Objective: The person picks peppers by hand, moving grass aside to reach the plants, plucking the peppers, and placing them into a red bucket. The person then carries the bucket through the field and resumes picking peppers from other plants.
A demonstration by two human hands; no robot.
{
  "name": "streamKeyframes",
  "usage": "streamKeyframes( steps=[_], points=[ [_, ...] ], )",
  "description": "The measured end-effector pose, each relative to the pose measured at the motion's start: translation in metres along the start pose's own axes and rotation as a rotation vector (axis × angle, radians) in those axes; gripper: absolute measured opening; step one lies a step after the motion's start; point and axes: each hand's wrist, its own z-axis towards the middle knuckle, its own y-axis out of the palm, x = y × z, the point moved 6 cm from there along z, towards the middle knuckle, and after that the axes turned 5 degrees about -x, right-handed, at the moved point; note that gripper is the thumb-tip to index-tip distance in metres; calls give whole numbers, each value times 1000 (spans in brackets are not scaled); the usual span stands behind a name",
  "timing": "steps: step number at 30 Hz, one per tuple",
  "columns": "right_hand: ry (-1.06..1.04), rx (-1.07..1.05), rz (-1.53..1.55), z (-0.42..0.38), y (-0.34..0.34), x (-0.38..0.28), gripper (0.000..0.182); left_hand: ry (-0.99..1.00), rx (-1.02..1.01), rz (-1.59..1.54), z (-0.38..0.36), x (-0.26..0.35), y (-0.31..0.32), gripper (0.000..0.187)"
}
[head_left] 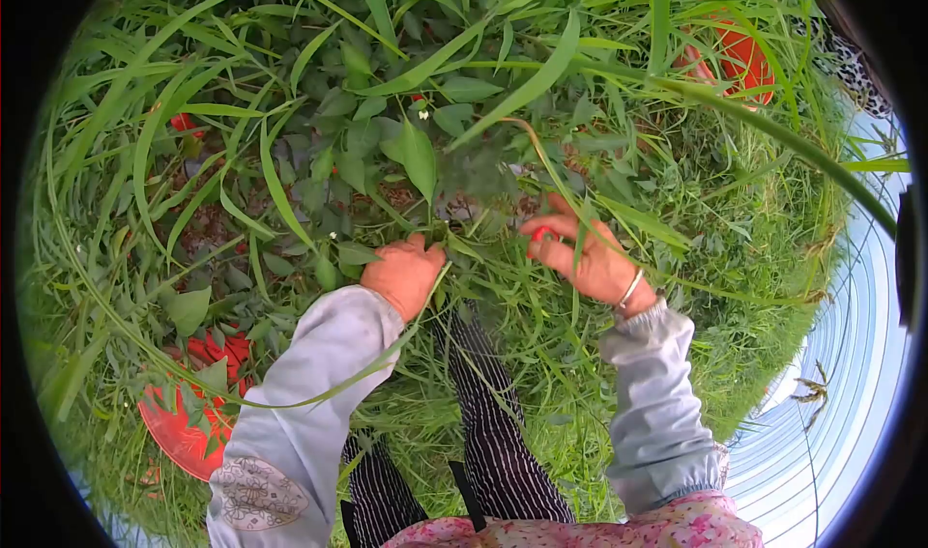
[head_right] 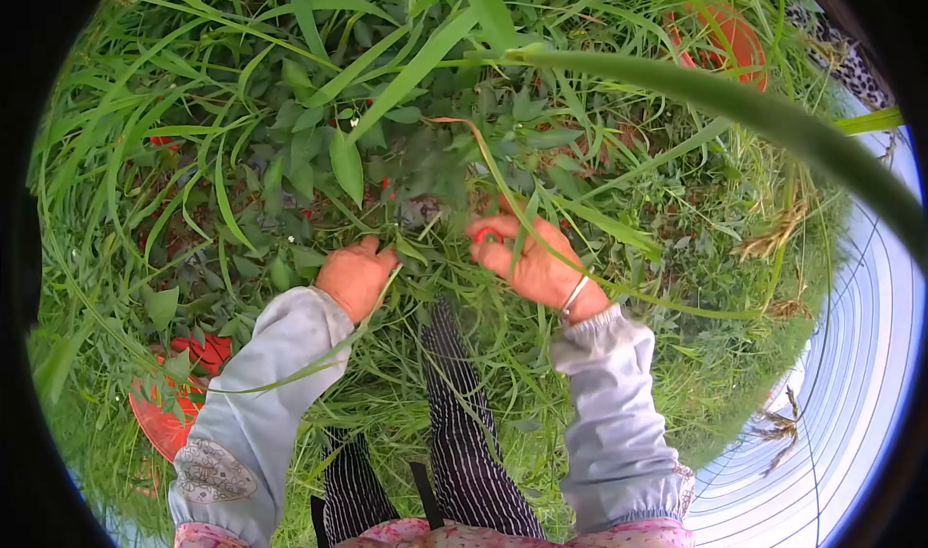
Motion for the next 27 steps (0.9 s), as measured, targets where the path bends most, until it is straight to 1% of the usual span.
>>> streamKeyframes(
  steps=[1, 2, 5, 6, 9, 10, 11, 12, 13, 14, 16, 18, 19, 20, 22, 25, 26, 27],
  points=[
    [-96, 34, -199, -7, 4, -16, 34, 19, 17, -17, 1, 7, -1, 29],
    [-152, 1, -259, -14, 7, -33, 27, 31, 33, -81, 2, 14, -2, 28],
    [-128, -353, 81, -18, 32, -66, 26, 64, -33, -107, 10, 38, -1, 19],
    [-173, -342, 210, -15, 38, -68, 25, 59, -45, -191, 14, 40, 6, 20],
    [-113, -153, 458, 18, 39, -44, 20, -326, -43, -733, 16, 44, 14, 24],
    [-38, -164, 593, 28, 38, -37, 15, -320, -139, -667, 20, 53, -1, 30],
    [89, -123, 652, 37, 36, -30, 15, -273, -107, -606, 25, 56, 8, 34],
    [116, -119, 503, 47, 36, -26, 17, -227, -75, -546, 31, 59, 27, 38],
    [140, -116, 352, 57, 37, -19, 18, -181, -41, -486, 34, 63, 26, 42],
    [1, -65, 137, 68, 38, -20, 18, -218, -95, -439, 36, 68, 30, 36],
    [-284, 39, -294, 88, 53, -29, 20, -194, -180, -423, 41, 74, 41, 34],
    [-246, 88, -482, 112, 71, -29, 23, -190, -177, -498, 36, 72, 41, 32],
    [-221, 110, -571, 122, 80, -29, 26, -194, -140, -584, 21, 71, 18, 31],
    [-134, 27, -655, 133, 91, -24, 26, -195, -102, -669, 12, 69, 5, 30],
    [39, -138, -821, 150, 108, -12, 26, -192, 2, -871, 9, 65, 15, 29],
    [-82, 127, -1111, 148, 122, -10, 24, -194, 164, -1169, 5, 53, 34, 29],
    [10, 109, -897, 152, 111, 1, 22, -192, 221, -1271, 3, 50, 40, 28],
    [-38, 84, -775, 150, 105, -1, 23, -126, 165, -978, 2, 51, 32, 27]
  ],
)
